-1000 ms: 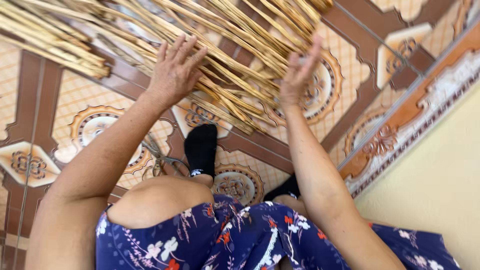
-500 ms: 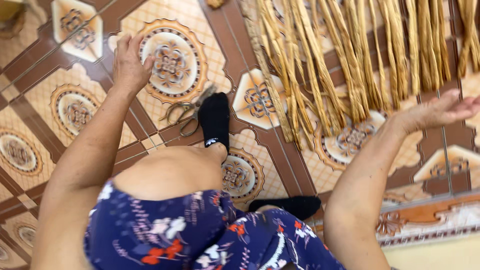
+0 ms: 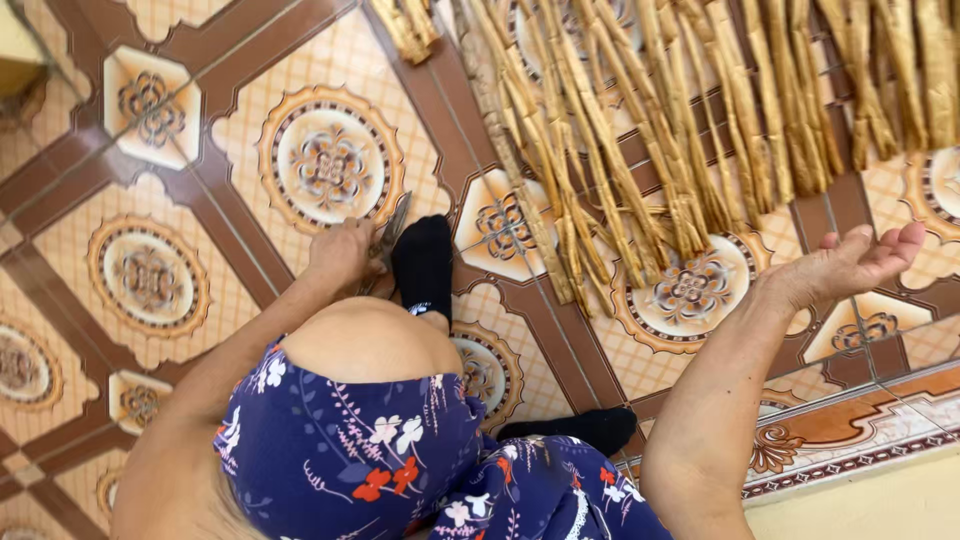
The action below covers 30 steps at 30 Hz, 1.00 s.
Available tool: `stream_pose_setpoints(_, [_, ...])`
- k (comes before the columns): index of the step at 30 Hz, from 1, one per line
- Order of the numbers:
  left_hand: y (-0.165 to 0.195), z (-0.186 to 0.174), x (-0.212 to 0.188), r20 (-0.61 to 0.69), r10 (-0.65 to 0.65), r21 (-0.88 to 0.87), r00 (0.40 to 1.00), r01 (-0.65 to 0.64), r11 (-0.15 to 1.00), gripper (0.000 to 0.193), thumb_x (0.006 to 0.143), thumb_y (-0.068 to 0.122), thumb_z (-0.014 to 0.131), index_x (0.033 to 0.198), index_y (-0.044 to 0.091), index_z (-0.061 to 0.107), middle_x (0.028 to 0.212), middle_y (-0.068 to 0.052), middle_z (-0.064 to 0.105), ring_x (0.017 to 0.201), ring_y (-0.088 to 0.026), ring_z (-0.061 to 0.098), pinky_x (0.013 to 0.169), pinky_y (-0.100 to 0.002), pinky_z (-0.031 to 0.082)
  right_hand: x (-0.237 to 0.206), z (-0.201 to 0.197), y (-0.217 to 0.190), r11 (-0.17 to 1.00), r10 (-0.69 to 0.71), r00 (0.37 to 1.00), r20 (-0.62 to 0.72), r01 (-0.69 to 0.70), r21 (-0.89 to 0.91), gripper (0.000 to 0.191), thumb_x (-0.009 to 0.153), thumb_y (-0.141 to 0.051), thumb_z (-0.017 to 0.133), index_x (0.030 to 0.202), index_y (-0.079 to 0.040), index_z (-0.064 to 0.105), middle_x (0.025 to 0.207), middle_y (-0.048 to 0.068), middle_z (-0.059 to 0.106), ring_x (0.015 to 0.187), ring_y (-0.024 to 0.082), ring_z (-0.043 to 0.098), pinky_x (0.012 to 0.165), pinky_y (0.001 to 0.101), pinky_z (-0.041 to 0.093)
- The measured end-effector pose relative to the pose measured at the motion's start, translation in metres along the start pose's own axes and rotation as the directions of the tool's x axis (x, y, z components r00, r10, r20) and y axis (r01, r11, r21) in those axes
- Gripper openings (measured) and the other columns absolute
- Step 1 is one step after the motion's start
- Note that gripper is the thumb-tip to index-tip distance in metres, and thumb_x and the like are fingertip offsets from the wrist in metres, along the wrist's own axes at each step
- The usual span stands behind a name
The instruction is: The person sits on a tiled floor and sorts long dried sticks into neat piles. They use shears to trim and separate the sticks, then arrange them in parallel rows.
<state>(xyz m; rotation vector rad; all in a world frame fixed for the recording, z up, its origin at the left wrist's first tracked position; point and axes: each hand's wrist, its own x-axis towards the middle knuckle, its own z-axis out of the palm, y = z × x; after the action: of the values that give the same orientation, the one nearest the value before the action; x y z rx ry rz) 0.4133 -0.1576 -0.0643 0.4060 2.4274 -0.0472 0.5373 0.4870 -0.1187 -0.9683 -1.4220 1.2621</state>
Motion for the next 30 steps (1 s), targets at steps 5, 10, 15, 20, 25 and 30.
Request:
stream_pose_setpoints(5, [-0.012, -0.011, 0.038, 0.211, -0.03, -0.097, 0.977, 0.051, 0.994, 0.058, 0.066, 0.045, 0.091, 0.103, 0.011, 0.063, 0.105, -0.017, 0.072, 0.103, -0.036, 0.069, 0.087, -0.049, 0.054, -0.021, 0.034, -0.024, 0.999, 0.02, 1.0, -0.003, -0.02, -0.03, 0.041, 0.104, 0.002, 0.06, 0.145, -0.004, 0.056, 0.136, 0.007, 0.065, 0.103, 0.014, 0.06, 0.074, 0.0242, 0.048])
stream_pose_setpoints(10, [-0.004, -0.067, 0.073, 0.097, 0.025, -0.307, 0.995, 0.006, 0.952, 0.045, 0.077, 0.039, 0.089, 0.097, 0.008, 0.064, 0.09, -0.014, 0.073, 0.084, -0.029, 0.07, 0.073, -0.044, 0.054, -0.139, 0.108, -0.07, 0.994, -0.026, 0.875, 0.484, -0.03, 0.107, 0.037, 0.108, -0.007, 0.059, 0.144, -0.005, 0.054, 0.141, 0.005, 0.06, 0.136, 0.017, 0.055, 0.122, 0.0322, 0.042])
stream_pose_setpoints(15, [0.046, -0.137, 0.104, 0.164, 0.307, -0.814, 0.938, -0.047, 0.578, 0.033, 0.086, 0.019, 0.084, 0.09, 0.009, 0.053, 0.072, -0.004, 0.063, 0.061, -0.011, 0.057, 0.052, -0.028, 0.045, -0.255, 0.153, -0.147, 0.9, 0.379, 0.365, 0.85, -0.359, -0.247, 0.046, 0.102, -0.01, 0.065, 0.147, -0.008, 0.055, 0.116, 0.009, 0.071, 0.101, 0.012, 0.066, 0.095, 0.0305, 0.057])
stream_pose_setpoints(20, [0.123, -0.137, 0.114, 0.044, 0.408, -0.93, 0.912, -0.112, 0.351, 0.029, 0.089, 0.018, 0.078, 0.088, 0.011, 0.05, 0.072, 0.002, 0.062, 0.061, -0.007, 0.057, 0.052, -0.024, 0.049, -0.267, 0.163, -0.188, 0.916, 0.369, 0.34, 0.865, 0.026, -0.401, 0.074, 0.093, -0.021, 0.074, 0.157, -0.01, 0.039, 0.129, 0.013, 0.059, 0.1, 0.016, 0.067, 0.09, 0.0325, 0.058])
stream_pose_setpoints(25, [0.18, -0.093, 0.111, -0.184, 0.259, -0.965, 0.948, -0.225, 0.138, 0.024, 0.099, 0.019, 0.073, 0.096, 0.01, 0.051, 0.078, 0.0, 0.055, 0.067, -0.009, 0.053, 0.057, -0.026, 0.046, -0.249, 0.164, -0.168, 0.882, 0.192, 0.417, 0.888, 0.323, -0.342, 0.105, 0.076, -0.036, 0.089, 0.152, 0.002, 0.027, 0.133, 0.021, 0.054, 0.115, 0.032, 0.061, 0.093, 0.0408, 0.054])
stream_pose_setpoints(30, [0.199, -0.086, 0.099, -0.368, 0.5, -0.868, 0.784, -0.482, 0.116, 0.02, 0.105, 0.027, 0.065, 0.105, 0.007, 0.065, 0.095, -0.002, 0.06, 0.09, -0.011, 0.058, 0.078, -0.029, 0.052, -0.248, 0.147, -0.131, 0.93, 0.319, 0.395, 0.862, 0.043, -0.364, 0.082, 0.086, -0.022, 0.085, 0.151, 0.001, 0.04, 0.133, 0.02, 0.057, 0.12, 0.03, 0.059, 0.099, 0.0404, 0.052])
